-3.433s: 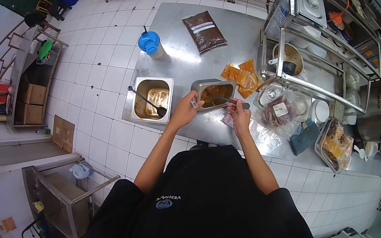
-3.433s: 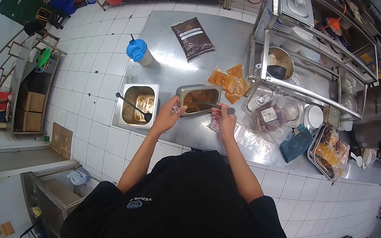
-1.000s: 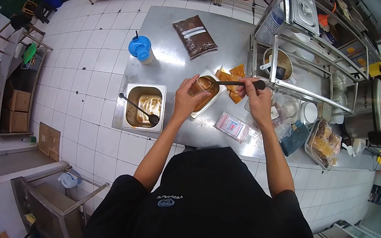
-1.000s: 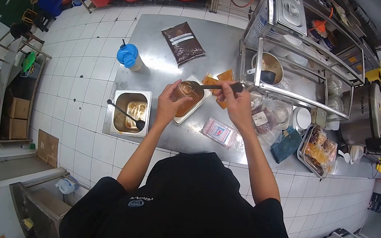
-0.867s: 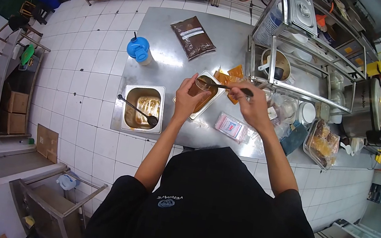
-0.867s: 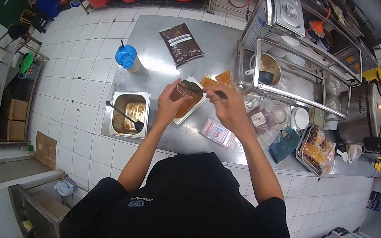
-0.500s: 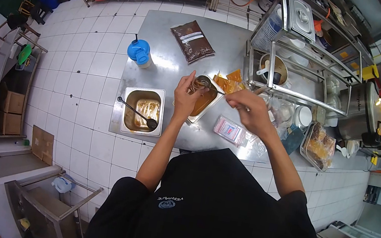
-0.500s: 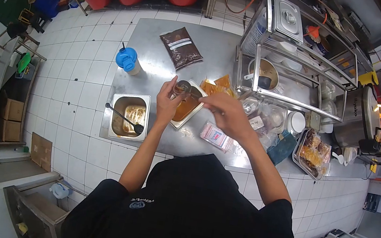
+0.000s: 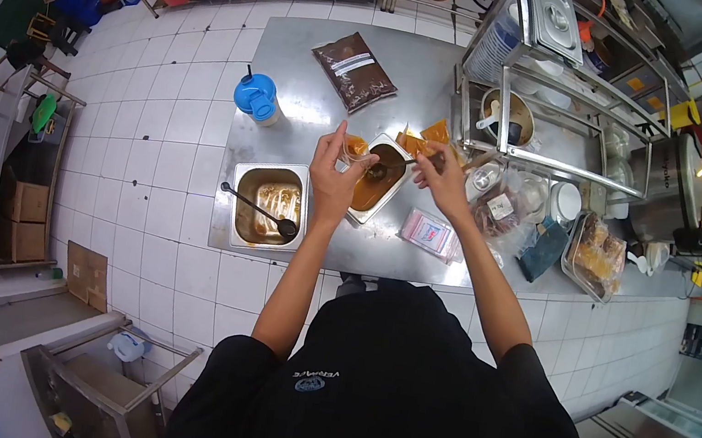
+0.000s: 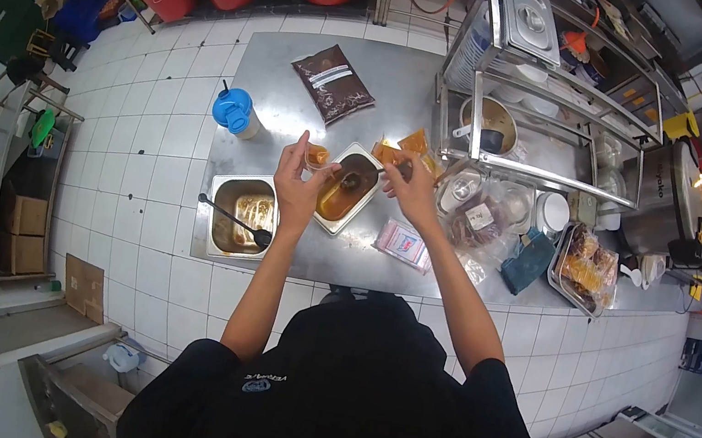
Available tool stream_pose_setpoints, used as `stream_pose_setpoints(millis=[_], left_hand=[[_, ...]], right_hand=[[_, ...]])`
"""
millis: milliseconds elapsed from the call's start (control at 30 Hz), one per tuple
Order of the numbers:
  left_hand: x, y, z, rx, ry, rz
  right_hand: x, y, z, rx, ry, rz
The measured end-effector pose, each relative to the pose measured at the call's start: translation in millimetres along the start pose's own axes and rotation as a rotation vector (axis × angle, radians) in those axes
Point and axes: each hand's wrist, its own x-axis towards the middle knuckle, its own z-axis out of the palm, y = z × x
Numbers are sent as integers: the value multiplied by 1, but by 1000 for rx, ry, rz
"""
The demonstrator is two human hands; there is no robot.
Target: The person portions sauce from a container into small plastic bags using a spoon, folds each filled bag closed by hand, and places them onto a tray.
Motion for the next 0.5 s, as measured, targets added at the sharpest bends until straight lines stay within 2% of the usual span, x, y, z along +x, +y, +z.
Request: stream_pose_setpoints(millis=[67,133,167,200,267,333,400,500], left_hand=[[0,8,3,7,-3,15],[-1,18,6,13,-4,22],[-1,24,10,51,-3,51],[-3,30,14,88,-4,80],[-9,41,26,2,-33,54],[-11,48,39,-93,-58,47],[-14,58,52,-3,-119,79],[-21,86,73,-14,-213,160]], right_hand=[[-8,-21,16,-26,83,52],[-19,-47,24,-350,357,-326],[-32,-75,26,-237,261,-244],[-41,-92,26,-237,269,-234],[-55,-113,23,-339,-10,-370],[-59,-115,14,-336,20,-397],[-58,-114,-5,-461,-35,-562],[-73,-124,-42,-532,105,-615]])
